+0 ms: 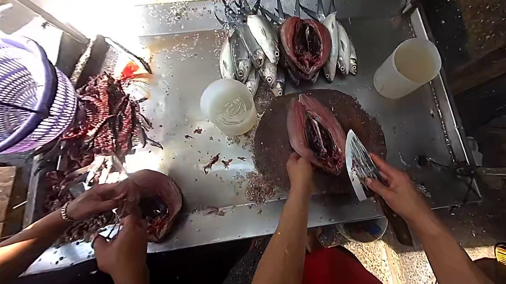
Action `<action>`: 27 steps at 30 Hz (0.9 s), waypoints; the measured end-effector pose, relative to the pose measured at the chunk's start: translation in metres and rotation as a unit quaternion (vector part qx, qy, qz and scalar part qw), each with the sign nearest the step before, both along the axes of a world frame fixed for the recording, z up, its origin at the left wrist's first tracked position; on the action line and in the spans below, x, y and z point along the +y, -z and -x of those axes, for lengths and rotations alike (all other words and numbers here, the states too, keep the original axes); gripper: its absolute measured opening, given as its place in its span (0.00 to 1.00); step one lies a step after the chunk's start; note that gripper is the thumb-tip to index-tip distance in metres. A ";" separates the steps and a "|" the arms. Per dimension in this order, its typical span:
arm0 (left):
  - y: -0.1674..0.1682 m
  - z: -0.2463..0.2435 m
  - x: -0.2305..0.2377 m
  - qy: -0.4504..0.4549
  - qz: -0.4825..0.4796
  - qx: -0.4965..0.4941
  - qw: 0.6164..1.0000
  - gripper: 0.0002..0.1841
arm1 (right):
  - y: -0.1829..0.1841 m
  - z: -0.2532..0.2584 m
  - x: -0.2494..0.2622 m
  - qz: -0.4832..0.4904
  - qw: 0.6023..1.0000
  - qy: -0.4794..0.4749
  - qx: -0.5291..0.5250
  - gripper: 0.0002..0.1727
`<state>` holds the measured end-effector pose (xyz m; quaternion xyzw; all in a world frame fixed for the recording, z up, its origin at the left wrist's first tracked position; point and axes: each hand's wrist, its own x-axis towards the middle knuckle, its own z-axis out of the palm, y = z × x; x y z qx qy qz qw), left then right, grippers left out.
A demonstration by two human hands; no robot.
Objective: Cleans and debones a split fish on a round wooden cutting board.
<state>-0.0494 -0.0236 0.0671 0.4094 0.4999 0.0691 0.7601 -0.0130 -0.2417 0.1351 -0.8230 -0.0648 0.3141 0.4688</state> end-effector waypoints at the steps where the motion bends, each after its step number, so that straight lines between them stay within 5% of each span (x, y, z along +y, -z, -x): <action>1: -0.003 -0.007 0.019 -0.010 -0.013 -0.008 1.000 0.20 | 0.002 -0.012 0.020 -0.006 1.000 -0.005 0.005 0.40; 4: -0.006 -0.016 0.071 0.095 -0.223 0.012 0.970 0.26 | 0.011 -0.046 0.078 0.004 0.999 -0.031 0.019 0.39; 8: 0.017 -0.019 0.113 0.338 -0.565 0.031 0.752 0.29 | 0.031 -0.078 0.135 0.046 0.996 -0.064 0.029 0.38; 10: 0.034 -0.020 0.119 0.417 -0.623 0.025 0.661 0.33 | 0.038 -0.088 0.152 0.076 0.994 -0.082 0.019 0.38; 12: 0.047 -0.020 0.120 0.464 -0.636 0.011 0.617 0.34 | 0.045 -0.093 0.161 0.101 0.990 -0.095 0.005 0.37; 19: 0.063 -0.015 0.114 0.513 -0.656 0.014 0.552 0.32 | 0.047 -0.086 0.158 0.157 0.979 -0.131 -0.025 0.37; 27: 0.066 -0.017 0.115 0.525 -0.660 0.024 0.537 0.32 | 0.061 -0.103 0.173 0.150 0.982 -0.113 -0.039 0.36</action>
